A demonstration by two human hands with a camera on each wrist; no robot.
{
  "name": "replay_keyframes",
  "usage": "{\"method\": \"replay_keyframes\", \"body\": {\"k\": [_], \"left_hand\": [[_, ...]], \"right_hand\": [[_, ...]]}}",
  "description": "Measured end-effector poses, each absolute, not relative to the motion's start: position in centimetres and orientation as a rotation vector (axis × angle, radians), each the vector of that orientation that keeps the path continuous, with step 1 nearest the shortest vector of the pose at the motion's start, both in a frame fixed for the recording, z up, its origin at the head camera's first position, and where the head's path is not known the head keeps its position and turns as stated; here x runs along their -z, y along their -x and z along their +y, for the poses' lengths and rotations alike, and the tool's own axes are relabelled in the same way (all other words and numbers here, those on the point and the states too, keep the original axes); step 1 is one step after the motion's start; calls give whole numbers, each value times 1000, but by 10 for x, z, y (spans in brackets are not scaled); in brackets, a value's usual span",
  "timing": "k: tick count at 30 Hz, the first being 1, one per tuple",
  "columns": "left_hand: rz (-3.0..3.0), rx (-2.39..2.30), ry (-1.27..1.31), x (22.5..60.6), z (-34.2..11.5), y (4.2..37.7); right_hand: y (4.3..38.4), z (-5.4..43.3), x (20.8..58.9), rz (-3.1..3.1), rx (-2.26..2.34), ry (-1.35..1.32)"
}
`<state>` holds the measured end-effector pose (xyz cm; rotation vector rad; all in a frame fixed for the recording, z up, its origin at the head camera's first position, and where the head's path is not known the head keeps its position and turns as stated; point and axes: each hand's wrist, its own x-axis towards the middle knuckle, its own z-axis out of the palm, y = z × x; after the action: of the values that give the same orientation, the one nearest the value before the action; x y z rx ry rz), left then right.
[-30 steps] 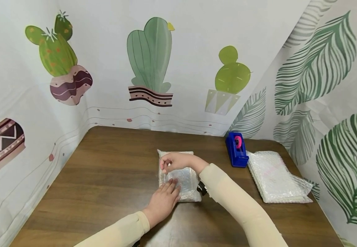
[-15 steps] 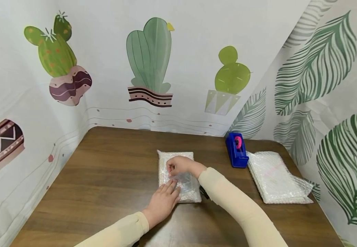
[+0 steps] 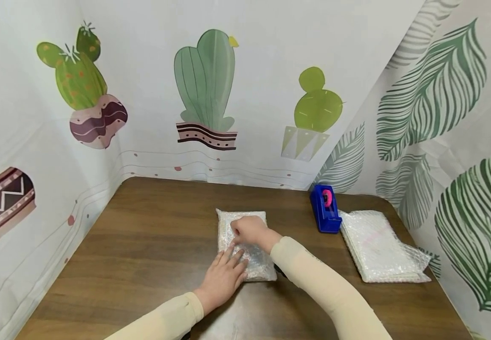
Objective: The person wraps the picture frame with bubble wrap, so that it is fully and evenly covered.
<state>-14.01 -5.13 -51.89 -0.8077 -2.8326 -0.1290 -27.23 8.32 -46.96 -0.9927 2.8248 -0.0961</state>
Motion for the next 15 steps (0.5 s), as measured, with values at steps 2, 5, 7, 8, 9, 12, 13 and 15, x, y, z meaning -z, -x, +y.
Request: {"method": "replay_keyframes", "body": {"k": [2,5,7,8,9,12,13,15], "left_hand": [[-2863,161,812,518,-52,140],[-2879,169,820,518,-52,141],[-2870,159,823,519,-52,141],[-2863,152,823,519,-52,141],[-2857,146,824,519,-51,142],[-2843,129,822,519,-51,142],[-2842,126,822,519,-51,142],[-2841,113,821,519,-51,143]], "right_hand": [[273,85,472,2854,52,960],[275,88,475,2875,40,943],[277,91,477,2867,92,943],[278,93,476,2854,125,939],[279,95,476,2839,164,936],[282,101,473,2770,288,917],[283,103,471,2750,307,913],[285,106,468,2709,340,907]]}}
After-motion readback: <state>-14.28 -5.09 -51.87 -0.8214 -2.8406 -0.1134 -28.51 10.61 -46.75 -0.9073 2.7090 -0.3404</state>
